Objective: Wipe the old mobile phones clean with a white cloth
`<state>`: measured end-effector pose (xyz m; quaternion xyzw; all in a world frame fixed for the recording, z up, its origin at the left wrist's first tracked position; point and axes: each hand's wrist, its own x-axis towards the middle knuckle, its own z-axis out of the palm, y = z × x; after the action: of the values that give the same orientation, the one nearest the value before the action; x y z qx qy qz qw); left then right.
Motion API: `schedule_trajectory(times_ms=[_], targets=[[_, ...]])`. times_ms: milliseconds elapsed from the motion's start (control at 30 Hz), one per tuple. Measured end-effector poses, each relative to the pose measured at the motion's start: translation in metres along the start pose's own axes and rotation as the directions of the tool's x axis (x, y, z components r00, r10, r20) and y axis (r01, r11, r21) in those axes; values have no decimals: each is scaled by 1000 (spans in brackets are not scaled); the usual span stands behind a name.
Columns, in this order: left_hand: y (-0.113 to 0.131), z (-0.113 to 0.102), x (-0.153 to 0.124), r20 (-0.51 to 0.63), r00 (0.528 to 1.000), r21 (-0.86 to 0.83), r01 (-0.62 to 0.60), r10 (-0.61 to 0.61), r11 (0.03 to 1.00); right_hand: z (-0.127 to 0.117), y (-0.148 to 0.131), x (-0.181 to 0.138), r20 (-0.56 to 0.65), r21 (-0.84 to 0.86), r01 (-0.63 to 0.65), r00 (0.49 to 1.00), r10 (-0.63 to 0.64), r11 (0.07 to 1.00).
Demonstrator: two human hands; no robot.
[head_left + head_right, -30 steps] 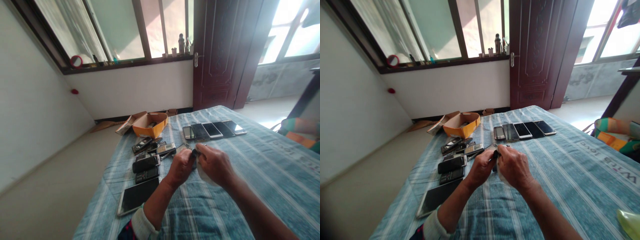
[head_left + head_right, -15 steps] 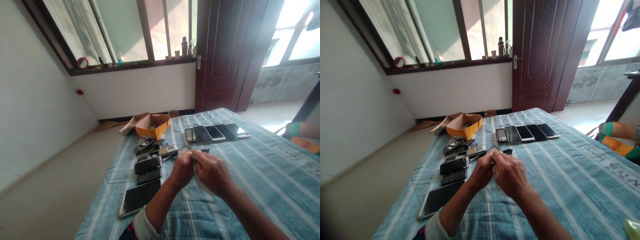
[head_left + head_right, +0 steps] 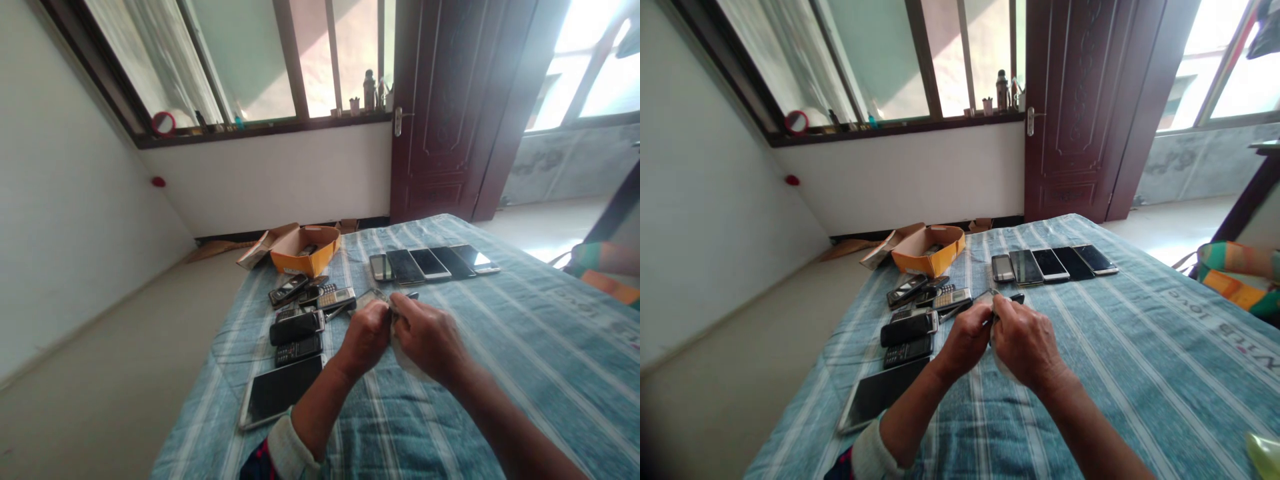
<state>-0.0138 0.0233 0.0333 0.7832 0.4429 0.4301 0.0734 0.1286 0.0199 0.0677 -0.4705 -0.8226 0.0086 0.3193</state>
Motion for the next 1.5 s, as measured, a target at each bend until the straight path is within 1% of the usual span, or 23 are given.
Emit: schedule_trajectory(times_ms=[100,233,300,433,533,700,800,900,1067,1200,1333,1500], targets=[[0,4,-1,-18,1000,-21,6,-7,1000,-3,3,2,25,4,-46,999,46,999],[-5,14,-7,-40,998,-64,50,-53,997,-9,12,6,29,-16,-120,992,121,993],[-9,19,-11,-18,996,-58,85,-86,995,-10,19,8,27,-22,-151,988,152,988],[-18,26,-21,100,983,69,145,-151,987,-10,31,11,12,-6,-194,981,194,981],[-23,29,-25,121,980,107,144,-157,984,-10,39,12,3,-12,-221,975,221,975],[-24,29,-26,99,980,107,161,-172,981,-9,50,13,0,-21,-253,968,253,967],[-23,25,-27,91,975,104,191,-201,976,-5,56,14,10,-21,-281,960,281,959],[-21,19,-29,102,974,76,194,-202,978,1,61,14,24,-7,-306,952,306,952],[-15,9,-34,123,979,21,163,-165,986,8,67,14,103,-24,-303,947,304,953],[-10,6,-36,119,978,75,165,-174,983,14,73,14,222,-57,-307,924,312,950],[-6,7,-35,123,980,126,139,-154,982,16,75,14,309,-126,-310,890,334,943],[-6,7,-33,116,980,163,143,-163,976,11,64,13,344,-280,-302,854,389,911]])
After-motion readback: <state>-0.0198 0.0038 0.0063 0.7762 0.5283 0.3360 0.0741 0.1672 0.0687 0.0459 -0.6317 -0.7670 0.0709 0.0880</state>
